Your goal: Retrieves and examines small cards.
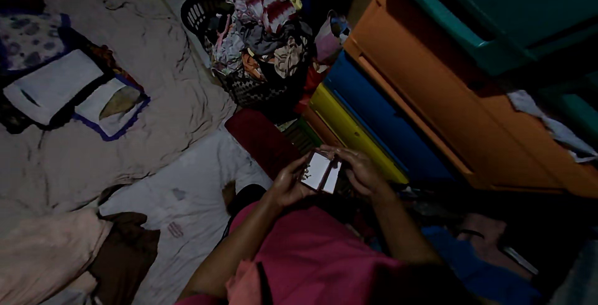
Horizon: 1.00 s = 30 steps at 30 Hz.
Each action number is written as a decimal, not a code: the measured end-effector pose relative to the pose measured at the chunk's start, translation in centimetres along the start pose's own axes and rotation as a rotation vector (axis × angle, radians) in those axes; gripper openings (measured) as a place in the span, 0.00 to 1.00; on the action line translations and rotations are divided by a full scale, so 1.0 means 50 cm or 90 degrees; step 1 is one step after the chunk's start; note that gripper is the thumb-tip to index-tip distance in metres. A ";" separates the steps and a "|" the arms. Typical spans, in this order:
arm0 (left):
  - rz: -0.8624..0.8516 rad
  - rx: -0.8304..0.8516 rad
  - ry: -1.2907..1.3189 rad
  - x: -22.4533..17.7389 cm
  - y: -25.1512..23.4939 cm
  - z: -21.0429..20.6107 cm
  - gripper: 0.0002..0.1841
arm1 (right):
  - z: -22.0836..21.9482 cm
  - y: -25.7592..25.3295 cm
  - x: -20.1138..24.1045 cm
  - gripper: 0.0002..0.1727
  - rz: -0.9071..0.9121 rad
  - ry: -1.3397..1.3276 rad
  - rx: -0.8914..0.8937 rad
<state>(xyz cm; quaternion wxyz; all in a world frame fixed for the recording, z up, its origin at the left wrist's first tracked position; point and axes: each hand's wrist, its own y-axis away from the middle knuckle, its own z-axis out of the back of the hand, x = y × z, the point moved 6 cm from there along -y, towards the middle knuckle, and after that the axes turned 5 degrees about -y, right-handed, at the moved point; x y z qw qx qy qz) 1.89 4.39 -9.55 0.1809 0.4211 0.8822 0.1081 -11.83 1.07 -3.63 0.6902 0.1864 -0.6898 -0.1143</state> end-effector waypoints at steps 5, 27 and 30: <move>-0.003 0.015 0.013 -0.002 0.001 -0.001 0.25 | -0.002 -0.003 -0.001 0.23 0.005 -0.008 0.025; 0.010 0.011 -0.009 0.006 -0.003 0.003 0.27 | -0.025 0.024 0.028 0.10 0.168 0.388 -0.015; 0.009 0.023 0.000 0.006 -0.004 0.001 0.27 | -0.028 0.029 0.029 0.10 0.188 0.386 0.011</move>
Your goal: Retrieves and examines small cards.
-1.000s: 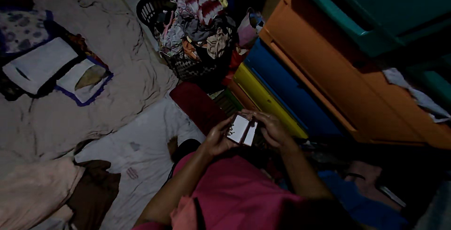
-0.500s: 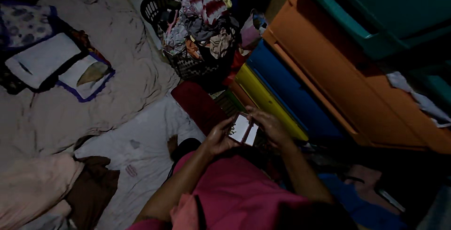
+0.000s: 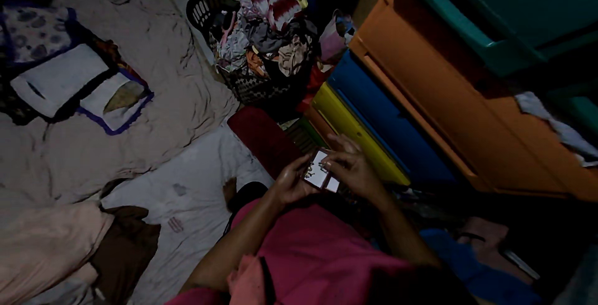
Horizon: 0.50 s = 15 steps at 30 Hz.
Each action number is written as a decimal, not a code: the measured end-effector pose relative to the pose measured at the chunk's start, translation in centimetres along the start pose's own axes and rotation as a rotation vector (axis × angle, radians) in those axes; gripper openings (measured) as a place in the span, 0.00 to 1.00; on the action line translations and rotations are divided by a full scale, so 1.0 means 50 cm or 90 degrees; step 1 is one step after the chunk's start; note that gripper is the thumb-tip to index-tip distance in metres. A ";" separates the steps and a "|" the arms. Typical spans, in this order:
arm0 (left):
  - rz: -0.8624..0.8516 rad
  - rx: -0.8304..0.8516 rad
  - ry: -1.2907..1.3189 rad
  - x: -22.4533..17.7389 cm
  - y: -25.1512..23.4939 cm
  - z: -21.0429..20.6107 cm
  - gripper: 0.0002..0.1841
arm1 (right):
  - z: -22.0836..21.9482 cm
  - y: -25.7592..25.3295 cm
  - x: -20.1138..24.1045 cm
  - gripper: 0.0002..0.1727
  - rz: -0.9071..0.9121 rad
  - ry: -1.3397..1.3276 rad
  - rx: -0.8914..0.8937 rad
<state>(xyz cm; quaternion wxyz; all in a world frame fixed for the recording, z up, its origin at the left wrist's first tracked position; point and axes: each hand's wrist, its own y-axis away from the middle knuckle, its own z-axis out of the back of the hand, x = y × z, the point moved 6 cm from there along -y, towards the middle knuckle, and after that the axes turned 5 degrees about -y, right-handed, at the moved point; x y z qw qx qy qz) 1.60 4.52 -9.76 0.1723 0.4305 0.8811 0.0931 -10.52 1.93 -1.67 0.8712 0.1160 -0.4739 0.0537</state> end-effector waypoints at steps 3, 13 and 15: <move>0.000 0.007 -0.004 0.002 -0.002 0.000 0.27 | -0.002 0.002 -0.002 0.11 0.042 0.069 0.008; 0.012 0.001 -0.003 0.006 -0.003 0.004 0.27 | -0.003 0.001 0.010 0.12 0.076 0.219 -0.038; 0.011 -0.006 -0.016 0.005 -0.002 0.004 0.28 | -0.002 0.001 0.010 0.12 0.084 0.206 -0.052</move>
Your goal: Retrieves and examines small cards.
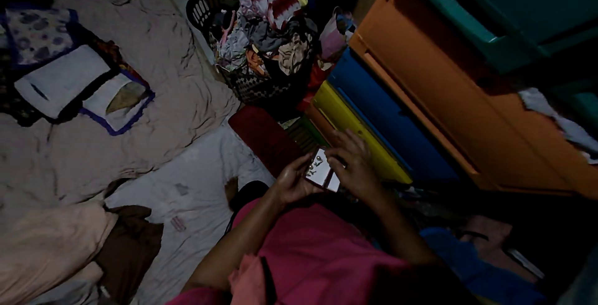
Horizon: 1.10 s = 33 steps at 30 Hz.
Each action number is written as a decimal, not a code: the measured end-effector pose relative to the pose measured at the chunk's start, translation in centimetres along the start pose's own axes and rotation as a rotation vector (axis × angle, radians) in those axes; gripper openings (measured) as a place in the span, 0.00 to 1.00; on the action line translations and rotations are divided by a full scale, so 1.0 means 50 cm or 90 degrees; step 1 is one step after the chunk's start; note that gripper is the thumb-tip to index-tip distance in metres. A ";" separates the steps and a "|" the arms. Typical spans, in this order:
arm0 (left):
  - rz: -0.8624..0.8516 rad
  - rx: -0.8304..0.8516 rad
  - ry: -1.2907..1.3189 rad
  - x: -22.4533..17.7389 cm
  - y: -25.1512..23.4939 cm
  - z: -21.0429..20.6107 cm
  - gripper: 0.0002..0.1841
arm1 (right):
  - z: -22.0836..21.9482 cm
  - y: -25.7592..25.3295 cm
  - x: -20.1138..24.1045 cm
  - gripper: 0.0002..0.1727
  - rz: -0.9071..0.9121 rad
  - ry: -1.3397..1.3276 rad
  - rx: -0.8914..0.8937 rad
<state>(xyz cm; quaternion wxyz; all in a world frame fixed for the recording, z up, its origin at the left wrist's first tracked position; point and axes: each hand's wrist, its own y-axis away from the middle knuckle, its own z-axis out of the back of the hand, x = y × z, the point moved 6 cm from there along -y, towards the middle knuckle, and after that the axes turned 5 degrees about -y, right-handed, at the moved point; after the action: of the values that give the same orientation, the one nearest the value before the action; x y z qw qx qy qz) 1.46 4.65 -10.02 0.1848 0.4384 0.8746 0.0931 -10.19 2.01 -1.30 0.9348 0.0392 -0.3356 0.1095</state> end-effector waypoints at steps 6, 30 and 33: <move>-0.001 0.012 -0.006 -0.001 0.005 -0.003 0.28 | 0.004 0.004 0.001 0.11 0.045 -0.031 -0.057; -0.033 -0.038 -0.065 -0.002 0.022 -0.014 0.23 | -0.040 0.013 0.058 0.08 0.139 0.181 0.013; -0.033 -0.045 -0.072 -0.003 0.021 -0.010 0.23 | -0.043 0.009 0.066 0.08 0.159 0.189 0.027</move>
<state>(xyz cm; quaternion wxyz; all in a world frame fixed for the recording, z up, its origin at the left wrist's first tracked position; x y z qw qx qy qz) 2.13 5.16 -9.16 0.2513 0.4136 0.8700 0.0944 -6.51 3.35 -0.86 0.9520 0.0006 -0.1941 0.2365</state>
